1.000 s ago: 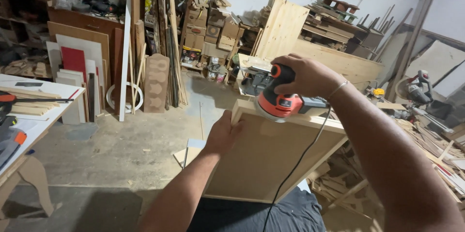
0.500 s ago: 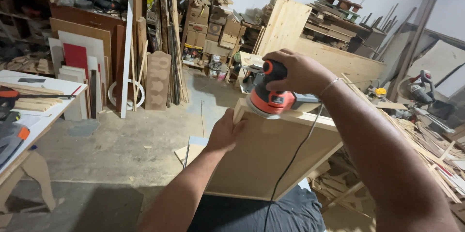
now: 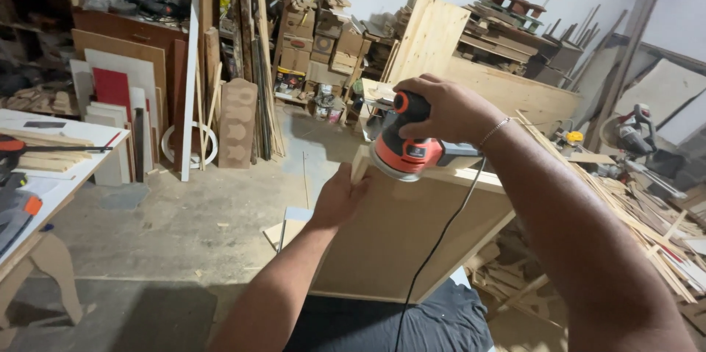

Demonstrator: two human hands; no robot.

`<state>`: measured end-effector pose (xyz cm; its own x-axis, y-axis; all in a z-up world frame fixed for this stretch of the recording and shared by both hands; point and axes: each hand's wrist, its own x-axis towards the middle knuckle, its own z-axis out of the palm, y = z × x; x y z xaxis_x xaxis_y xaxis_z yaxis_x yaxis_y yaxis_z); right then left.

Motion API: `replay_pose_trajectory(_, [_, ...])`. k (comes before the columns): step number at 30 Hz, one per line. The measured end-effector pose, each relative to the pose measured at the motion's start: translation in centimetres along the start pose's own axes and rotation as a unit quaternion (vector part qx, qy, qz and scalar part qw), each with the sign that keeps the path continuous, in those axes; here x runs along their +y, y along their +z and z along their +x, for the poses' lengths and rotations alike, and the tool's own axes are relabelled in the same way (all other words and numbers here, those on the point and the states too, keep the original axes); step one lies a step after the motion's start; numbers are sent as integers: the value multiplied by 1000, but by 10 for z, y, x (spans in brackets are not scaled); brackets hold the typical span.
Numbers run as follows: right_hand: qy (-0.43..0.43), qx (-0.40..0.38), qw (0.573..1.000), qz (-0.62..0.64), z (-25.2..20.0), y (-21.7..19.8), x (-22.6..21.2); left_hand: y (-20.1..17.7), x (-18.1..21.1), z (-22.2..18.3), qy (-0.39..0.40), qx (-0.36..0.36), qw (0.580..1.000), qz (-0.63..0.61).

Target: Using an orbital sander to smooth the edges and surfaces of a wooden frame in a workshop.

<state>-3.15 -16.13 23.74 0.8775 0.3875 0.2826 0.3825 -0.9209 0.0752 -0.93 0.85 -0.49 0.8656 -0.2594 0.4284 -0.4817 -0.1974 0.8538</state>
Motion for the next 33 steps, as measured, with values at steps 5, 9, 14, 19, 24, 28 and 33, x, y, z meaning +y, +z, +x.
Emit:
replay_pose_trajectory(5, [38, -1, 999, -5, -25, -6, 26, 0, -3, 0, 0, 4, 1000, -12])
replay_pose_trajectory(9, [82, -5, 997, -1, -42, -9, 54, 11, -22, 6, 8, 18, 1000, 3])
replay_pose_trajectory(14, [104, 0, 994, -18, -59, -12, 85, 10, -21, 5, -10, 17, 1000, -11])
replay_pose_trajectory(19, [127, 6, 991, -38, -75, -10, 134, 5, 0, 1, -33, 14, 999, -2])
replay_pose_trajectory(24, [149, 10, 988, -41, -79, -3, 167, -1, 9, -1, -65, -3, 997, -39])
replay_pose_trajectory(28, [149, 8, 988, -46, -73, -2, 161, 6, -8, 6, -59, 2, 996, -59])
replay_pose_trajectory(33, [139, 12, 989, -42, -60, 2, 143, 14, -29, 14, -14, 19, 1000, -14])
